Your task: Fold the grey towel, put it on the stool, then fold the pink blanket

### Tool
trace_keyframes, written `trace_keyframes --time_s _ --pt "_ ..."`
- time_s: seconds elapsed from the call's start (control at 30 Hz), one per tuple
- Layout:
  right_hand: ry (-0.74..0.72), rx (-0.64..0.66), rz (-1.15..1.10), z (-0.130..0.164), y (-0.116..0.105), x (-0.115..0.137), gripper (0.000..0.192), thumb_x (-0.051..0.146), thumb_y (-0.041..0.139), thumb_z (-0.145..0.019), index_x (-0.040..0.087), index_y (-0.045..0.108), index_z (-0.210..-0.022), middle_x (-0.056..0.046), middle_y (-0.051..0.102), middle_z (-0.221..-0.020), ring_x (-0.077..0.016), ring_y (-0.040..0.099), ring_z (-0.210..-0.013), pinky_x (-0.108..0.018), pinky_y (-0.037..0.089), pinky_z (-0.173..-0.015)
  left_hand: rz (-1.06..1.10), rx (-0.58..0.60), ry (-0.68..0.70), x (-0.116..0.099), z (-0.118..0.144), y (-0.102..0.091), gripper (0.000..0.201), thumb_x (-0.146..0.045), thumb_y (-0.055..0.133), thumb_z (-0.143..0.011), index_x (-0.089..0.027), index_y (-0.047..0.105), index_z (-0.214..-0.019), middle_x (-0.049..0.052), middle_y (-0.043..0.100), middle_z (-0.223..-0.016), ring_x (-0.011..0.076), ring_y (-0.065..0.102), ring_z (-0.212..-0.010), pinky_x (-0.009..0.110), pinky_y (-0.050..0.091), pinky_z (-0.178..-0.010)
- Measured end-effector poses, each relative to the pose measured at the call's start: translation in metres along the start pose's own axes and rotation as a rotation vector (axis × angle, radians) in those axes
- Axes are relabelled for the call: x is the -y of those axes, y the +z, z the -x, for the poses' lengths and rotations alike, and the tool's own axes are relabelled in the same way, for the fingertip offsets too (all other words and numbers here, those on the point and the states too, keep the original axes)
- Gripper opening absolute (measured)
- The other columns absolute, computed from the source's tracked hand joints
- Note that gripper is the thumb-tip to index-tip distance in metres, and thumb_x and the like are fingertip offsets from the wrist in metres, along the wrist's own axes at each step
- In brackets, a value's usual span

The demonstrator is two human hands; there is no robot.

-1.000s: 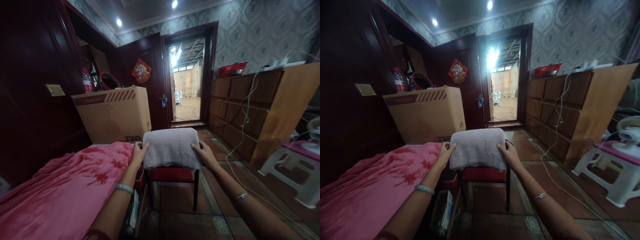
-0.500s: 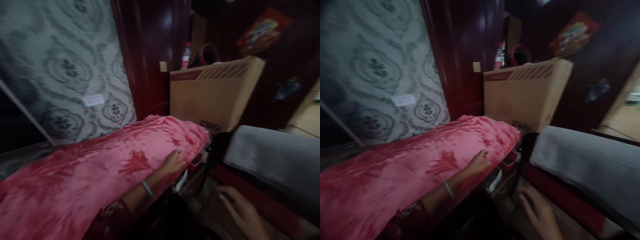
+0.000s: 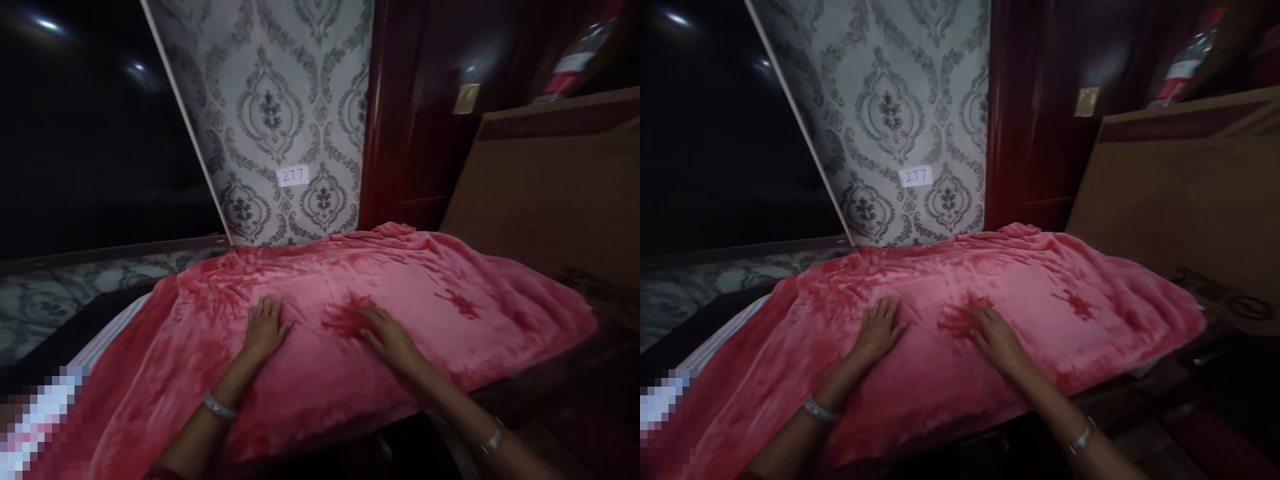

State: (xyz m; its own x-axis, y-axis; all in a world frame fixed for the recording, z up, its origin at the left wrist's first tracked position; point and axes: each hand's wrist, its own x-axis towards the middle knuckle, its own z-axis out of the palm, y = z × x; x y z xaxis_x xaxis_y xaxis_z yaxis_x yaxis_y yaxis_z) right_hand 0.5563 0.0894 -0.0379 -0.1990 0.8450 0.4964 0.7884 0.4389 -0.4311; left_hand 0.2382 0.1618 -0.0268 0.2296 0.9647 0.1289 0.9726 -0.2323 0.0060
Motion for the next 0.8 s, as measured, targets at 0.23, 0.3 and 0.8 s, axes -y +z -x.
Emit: trace_keyframes --time_s 0.23,0.3,0.8 --pt "0.056 0.196 0.399 -0.029 0.067 -0.056 0.057 0.048 0.036 -0.101 0.028 0.046 -0.153 -0.010 0.036 -0.163 -0.0356 0.031 -0.150 -0.064 0.035 -0.112 0.002 0.045 -0.052 0.008 0.018 0.020 0.068 -0.056 0.040 -0.100 -0.022 0.034 -0.159 0.017 0.023 -0.168 0.0353 0.019 -0.156 0.061 0.017 -0.123" --pt "0.036 0.184 0.434 -0.020 0.077 -0.069 0.057 0.048 0.032 -0.102 0.029 0.044 -0.155 -0.009 0.034 -0.164 -0.0342 0.031 -0.150 -0.063 0.034 -0.113 0.037 0.043 -0.049 0.008 0.019 0.020 0.070 -0.058 0.039 -0.100 -0.022 0.034 -0.159 0.017 0.023 -0.168 0.0354 0.018 -0.156 0.062 0.016 -0.124" --pt "-0.054 0.088 0.415 -0.010 0.090 -0.089 0.066 0.050 0.024 -0.095 0.022 0.055 -0.147 -0.011 0.044 -0.158 -0.0380 0.040 -0.145 -0.063 0.043 -0.105 0.033 -0.025 -0.253 0.064 0.049 0.015 0.064 -0.056 0.042 -0.099 -0.025 0.041 -0.155 0.014 0.033 -0.165 0.0361 0.025 -0.153 0.064 0.017 -0.122"
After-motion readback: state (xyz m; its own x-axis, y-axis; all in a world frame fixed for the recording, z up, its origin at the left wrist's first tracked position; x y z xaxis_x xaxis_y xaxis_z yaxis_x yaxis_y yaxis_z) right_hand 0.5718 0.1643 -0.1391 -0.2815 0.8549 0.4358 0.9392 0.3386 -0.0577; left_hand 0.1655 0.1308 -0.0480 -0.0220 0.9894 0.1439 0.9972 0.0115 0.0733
